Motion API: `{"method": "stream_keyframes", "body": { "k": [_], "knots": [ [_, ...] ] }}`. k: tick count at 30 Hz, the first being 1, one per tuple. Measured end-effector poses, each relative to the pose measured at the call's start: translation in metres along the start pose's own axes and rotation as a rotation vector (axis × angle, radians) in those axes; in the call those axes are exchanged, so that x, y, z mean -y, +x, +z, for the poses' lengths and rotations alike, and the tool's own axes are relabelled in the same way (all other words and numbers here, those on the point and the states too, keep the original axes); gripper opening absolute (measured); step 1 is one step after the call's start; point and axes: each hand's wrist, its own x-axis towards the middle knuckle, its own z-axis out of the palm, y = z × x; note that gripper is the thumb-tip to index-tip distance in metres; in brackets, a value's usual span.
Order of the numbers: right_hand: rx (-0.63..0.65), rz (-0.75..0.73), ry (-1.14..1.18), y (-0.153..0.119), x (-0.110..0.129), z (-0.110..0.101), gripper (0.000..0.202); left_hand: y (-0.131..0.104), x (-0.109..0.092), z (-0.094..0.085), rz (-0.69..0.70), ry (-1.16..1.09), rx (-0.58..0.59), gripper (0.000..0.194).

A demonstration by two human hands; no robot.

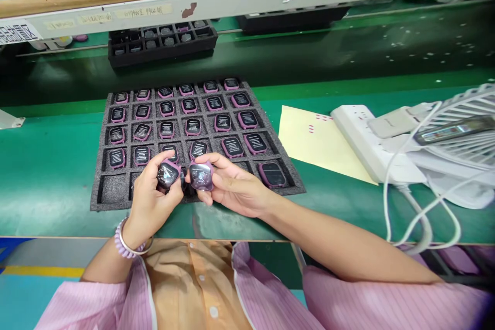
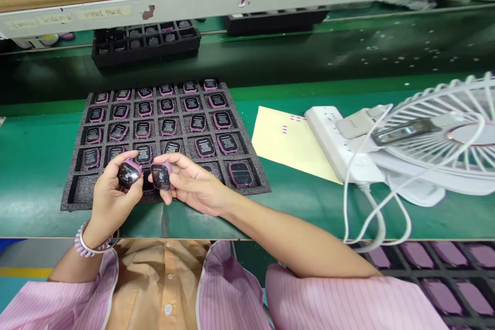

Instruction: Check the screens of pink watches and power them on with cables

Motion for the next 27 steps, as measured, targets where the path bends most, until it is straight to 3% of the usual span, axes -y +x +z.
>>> {"method": "stream_keyframes", "body": {
  "k": [6,13,21,27],
  "knots": [
    [-0.004,-0.007,0.000,0.000,-0.001,0.001,0.054,0.002,-0.003,-0.002,-0.067,-0.114,0.033,0.045],
    [0.034,0.007,0.001,0.000,-0.001,-0.001,0.047,0.003,0.000,-0.002,-0.049,-0.075,0.082,0.041],
    [-0.101,-0.023,-0.027,0.006,0.009,-0.004,0.056,0.009,0.008,0.002,-0.254,-0.459,0.130,0.073],
    [-0.161,-0.113,-0.160,0.006,0.007,-0.005,0.049,0.009,0.004,0.002,-0.317,-0.621,0.206,0.066]
  ]
}}
